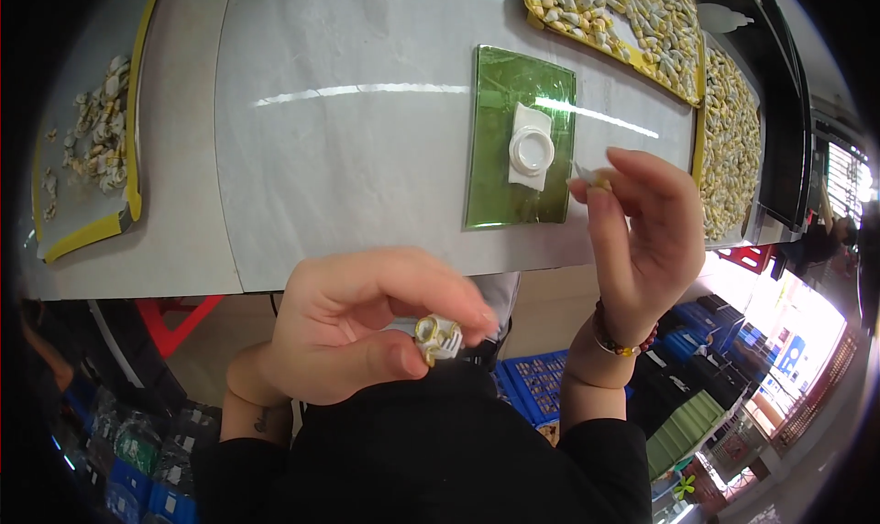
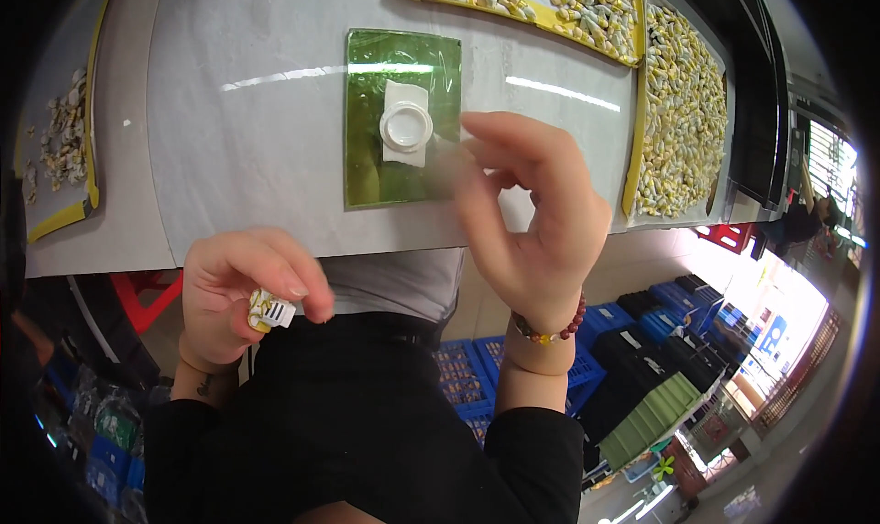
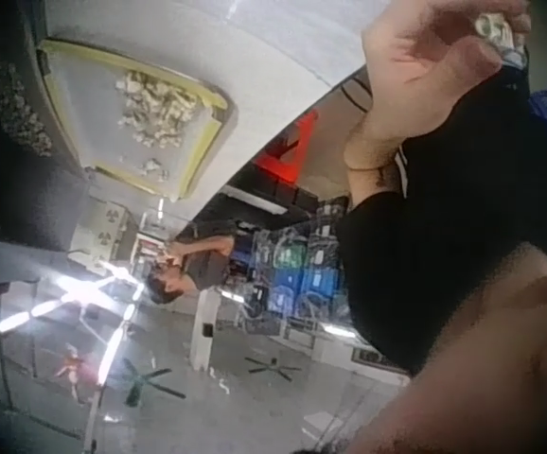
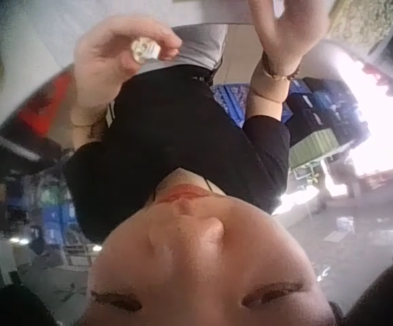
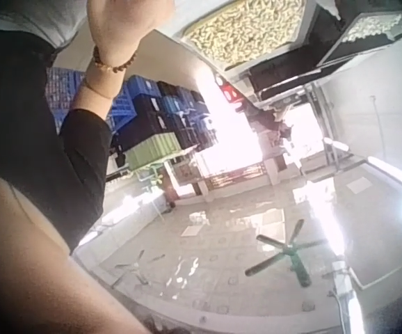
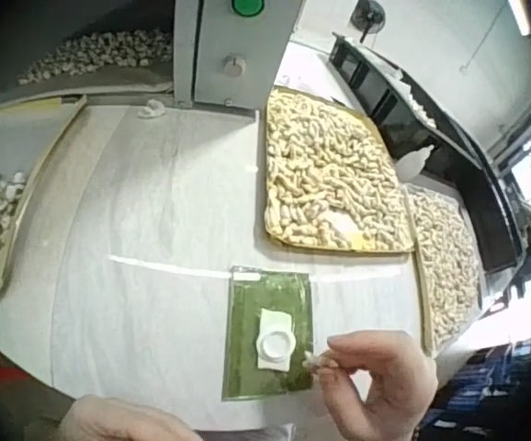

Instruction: The person assembles small plastic toy figures by hand, applying glue from a bottle with an applicator to join the plastic toy parts together.

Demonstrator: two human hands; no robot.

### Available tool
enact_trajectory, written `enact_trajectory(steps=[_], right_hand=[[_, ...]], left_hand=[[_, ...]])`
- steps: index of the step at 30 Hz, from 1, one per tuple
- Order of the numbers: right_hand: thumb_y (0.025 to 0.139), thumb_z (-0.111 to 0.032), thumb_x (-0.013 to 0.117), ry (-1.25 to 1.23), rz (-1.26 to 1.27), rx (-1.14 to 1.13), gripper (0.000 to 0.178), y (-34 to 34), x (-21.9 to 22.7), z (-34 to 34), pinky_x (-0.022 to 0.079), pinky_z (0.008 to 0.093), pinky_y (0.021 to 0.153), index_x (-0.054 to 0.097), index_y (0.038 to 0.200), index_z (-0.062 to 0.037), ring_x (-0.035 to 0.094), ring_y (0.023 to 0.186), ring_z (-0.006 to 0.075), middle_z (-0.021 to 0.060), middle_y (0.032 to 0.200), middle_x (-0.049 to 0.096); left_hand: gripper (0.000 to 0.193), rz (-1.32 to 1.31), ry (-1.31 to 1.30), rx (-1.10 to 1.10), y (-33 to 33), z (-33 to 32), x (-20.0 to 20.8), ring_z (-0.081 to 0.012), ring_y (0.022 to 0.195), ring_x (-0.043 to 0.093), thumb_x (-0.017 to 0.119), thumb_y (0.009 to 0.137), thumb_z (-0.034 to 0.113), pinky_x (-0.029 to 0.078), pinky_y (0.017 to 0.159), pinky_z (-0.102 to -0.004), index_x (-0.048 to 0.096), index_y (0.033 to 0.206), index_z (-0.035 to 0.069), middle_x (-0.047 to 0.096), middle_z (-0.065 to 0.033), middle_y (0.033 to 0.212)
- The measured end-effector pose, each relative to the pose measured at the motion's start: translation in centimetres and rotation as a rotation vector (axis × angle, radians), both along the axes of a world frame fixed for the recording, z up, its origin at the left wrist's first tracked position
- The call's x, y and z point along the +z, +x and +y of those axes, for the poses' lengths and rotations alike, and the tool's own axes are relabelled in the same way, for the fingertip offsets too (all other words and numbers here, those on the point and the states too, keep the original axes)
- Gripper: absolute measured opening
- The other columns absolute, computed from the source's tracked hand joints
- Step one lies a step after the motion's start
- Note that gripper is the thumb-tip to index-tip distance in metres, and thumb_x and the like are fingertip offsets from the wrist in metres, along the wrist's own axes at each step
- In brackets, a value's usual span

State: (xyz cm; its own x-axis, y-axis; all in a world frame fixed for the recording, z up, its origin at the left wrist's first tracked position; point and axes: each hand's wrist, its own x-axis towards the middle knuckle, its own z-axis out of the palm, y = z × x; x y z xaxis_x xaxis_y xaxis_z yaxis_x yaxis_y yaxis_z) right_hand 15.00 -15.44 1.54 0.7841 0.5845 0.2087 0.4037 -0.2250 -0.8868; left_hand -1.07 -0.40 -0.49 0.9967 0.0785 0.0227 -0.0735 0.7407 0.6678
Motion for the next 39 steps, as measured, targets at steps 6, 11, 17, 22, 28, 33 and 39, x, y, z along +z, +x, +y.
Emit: enact_trajectory(steps=[6,11,17,22,28,33,39], right_hand=[[0.067,0.009,0.060,-0.174,-0.254,0.143,0.017,1.2,0.0,0.2,0.044,0.0205,0.053,0.062,0.081,-0.0002,0.056,0.061,0.0118,0.0065,0.075,0.062],[0.064,0.011,0.062,-0.122,-0.396,0.107,0.020,1.0,-0.3,0.7,0.043,0.0206,0.051,0.061,0.080,-0.0004,0.056,0.061,0.0134,0.0062,0.073,0.062],[0.060,0.011,0.062,-0.156,-0.633,0.173,0.023,1.5,-0.8,0.7,0.044,0.0237,0.052,0.064,0.079,-0.0013,0.056,0.061,0.0174,0.0086,0.073,0.060],[0.054,0.007,0.061,-0.212,-0.717,0.228,0.026,1.5,-0.7,0.8,0.044,0.0261,0.052,0.064,0.078,-0.0015,0.055,0.061,0.0198,0.0081,0.071,0.058],[0.052,0.006,0.060,-0.193,-0.735,0.249,0.027,1.4,-0.8,1.0,0.045,0.0269,0.053,0.064,0.078,-0.0016,0.055,0.061,0.0203,0.0082,0.071,0.058],[0.056,0.007,0.060,-0.206,-0.729,0.272,0.025,1.4,-0.6,0.9,0.044,0.0264,0.053,0.063,0.080,-0.0012,0.055,0.061,0.0203,0.0090,0.071,0.058],[0.065,0.010,0.061,0.225,-0.134,0.149,0.014,-1.3,1.3,0.8,0.046,0.0262,0.054,0.058,0.075,-0.0005,0.059,0.063,0.0208,0.0104,0.072,0.061]], left_hand=[[0.036,0.023,-0.182,-0.014,-0.3,-0.2,-0.3,-0.0186,0.095,0.058,0.062,0.081,0.008,0.046,0.085,-0.0301,0.049,0.110,-0.009,0.056,-0.0167,0.107],[0.037,0.036,-0.197,0.006,-0.3,-0.3,-0.6,-0.0181,0.094,0.059,0.063,0.080,0.006,0.047,0.084,-0.0305,0.048,0.111,-0.008,0.057,-0.0166,0.106],[0.038,0.045,-0.293,0.003,-0.3,-0.1,-0.6,-0.0156,0.091,0.060,0.065,0.079,0.008,0.048,0.081,-0.0264,0.050,0.109,-0.008,0.060,-0.0141,0.098],[0.042,0.284,-0.221,0.049,0.3,-0.2,1.2,-0.0174,0.063,0.060,0.070,0.071,0.034,0.050,0.055,-0.0260,0.054,0.088,-0.001,0.061,-0.0097,0.070],[0.034,0.065,-0.338,-0.017,-0.1,0.0,-0.3,-0.0129,0.085,0.061,0.062,0.081,0.010,0.050,0.076,-0.0229,0.051,0.108,-0.008,0.061,-0.0124,0.092],[0.041,0.283,-0.243,0.032,0.3,-0.1,1.0,-0.0176,0.064,0.060,0.068,0.073,0.034,0.050,0.056,-0.0259,0.054,0.089,-0.001,0.061,-0.0101,0.071],[0.041,0.299,-0.290,-0.030,0.5,-0.5,1.6,-0.0182,0.067,0.061,0.067,0.075,0.034,0.050,0.058,-0.0257,0.053,0.090,-0.002,0.062,-0.0117,0.073]])
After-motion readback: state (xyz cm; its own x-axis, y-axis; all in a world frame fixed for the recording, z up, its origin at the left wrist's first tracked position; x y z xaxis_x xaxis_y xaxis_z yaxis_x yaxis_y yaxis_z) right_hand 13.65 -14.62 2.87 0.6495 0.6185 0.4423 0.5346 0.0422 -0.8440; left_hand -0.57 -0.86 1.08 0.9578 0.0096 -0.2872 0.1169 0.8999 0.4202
